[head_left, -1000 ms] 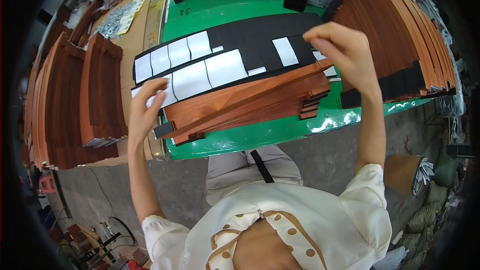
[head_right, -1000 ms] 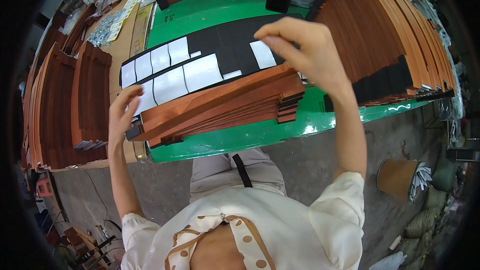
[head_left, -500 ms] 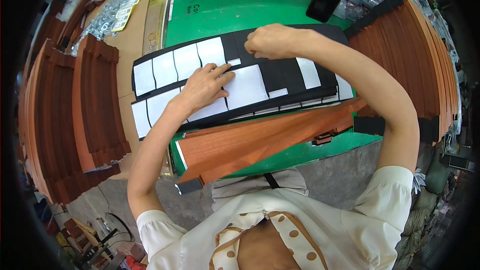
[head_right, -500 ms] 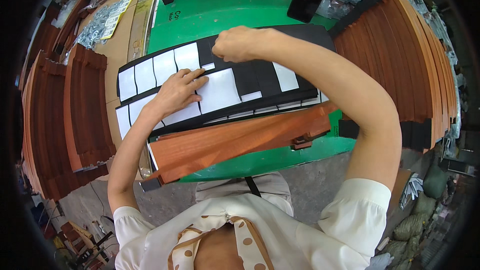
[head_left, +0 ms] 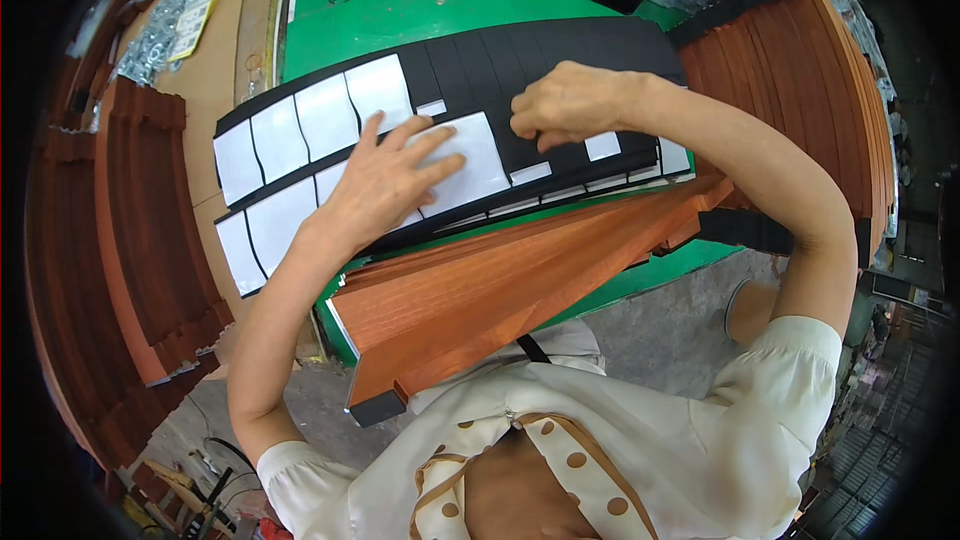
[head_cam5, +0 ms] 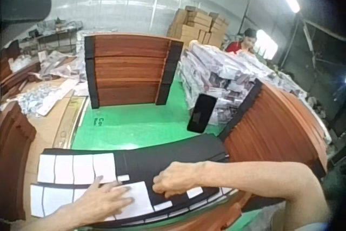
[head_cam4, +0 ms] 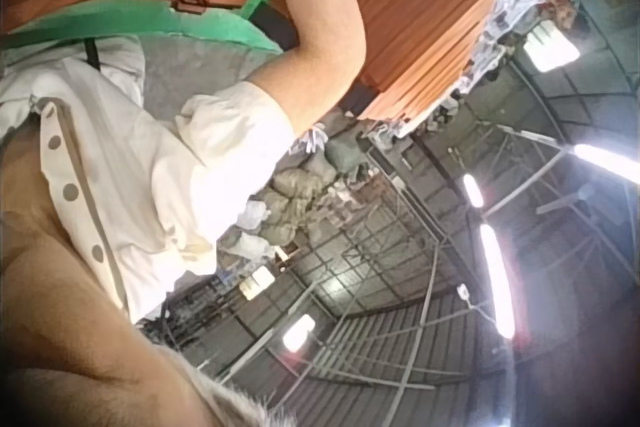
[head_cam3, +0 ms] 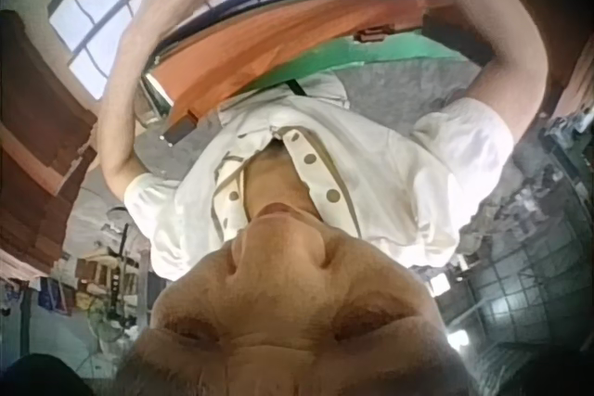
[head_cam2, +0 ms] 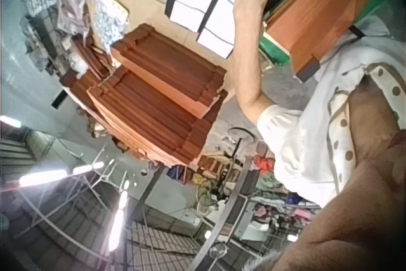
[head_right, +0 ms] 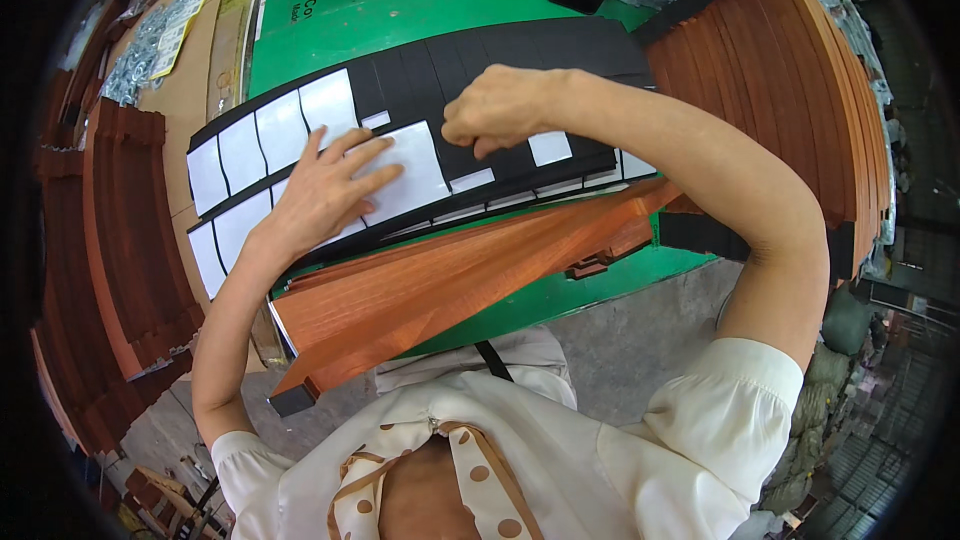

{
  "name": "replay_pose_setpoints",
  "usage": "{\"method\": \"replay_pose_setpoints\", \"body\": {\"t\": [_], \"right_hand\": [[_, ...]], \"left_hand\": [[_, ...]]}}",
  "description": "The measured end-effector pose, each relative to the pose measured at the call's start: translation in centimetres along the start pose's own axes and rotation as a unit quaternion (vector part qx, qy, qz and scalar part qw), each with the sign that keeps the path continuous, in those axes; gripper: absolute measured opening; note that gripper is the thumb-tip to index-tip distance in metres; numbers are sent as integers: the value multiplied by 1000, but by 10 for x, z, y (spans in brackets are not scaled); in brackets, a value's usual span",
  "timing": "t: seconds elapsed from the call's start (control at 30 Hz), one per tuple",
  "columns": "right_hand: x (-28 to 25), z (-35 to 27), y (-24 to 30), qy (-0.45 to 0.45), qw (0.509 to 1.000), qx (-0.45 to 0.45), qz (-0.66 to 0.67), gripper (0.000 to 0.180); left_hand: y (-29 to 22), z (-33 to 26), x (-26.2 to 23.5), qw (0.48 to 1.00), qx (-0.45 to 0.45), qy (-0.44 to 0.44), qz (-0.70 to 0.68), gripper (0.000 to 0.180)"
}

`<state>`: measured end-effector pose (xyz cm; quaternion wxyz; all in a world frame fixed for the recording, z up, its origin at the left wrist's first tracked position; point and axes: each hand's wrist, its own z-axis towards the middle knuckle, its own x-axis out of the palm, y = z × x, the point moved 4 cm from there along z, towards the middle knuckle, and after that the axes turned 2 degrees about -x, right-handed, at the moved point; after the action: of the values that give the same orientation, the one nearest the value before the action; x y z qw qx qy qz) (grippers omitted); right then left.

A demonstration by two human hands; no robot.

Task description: Attaching black plastic end caps to finished wooden slats and stacking them on a worktable.

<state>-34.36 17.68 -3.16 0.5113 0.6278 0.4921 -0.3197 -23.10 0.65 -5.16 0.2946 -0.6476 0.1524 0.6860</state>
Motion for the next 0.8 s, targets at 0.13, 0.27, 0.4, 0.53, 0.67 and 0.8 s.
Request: {"method": "replay_pose_setpoints", "body": {"t": [0.13, 0.27, 0.4, 0.53, 0.67, 0.8], "right_hand": [[27, 8, 13, 49, 994, -26, -96, 32], [36, 12, 7, 46, 996, 4, -79, 35], [38, 11, 13, 38, 993, -17, -110, 25], [37, 5, 12, -22, 997, -9, -74, 14], [17, -8, -6, -23, 994, 89, 54, 8], [-18, -25, 4, -119, 951, 183, 217, 9]], "left_hand": [[-10, 2, 19, 989, 57, 85, -108, 44], [-10, 0, 18, 990, 55, 83, -98, 38], [-10, -1, 21, 990, 48, 94, -97, 39], [-12, -2, 20, 991, 43, 91, -85, 37], [-12, -3, 16, 991, 44, 86, -89, 39], [3, -6, 4, 969, 5, 82, -231, 40]]}}
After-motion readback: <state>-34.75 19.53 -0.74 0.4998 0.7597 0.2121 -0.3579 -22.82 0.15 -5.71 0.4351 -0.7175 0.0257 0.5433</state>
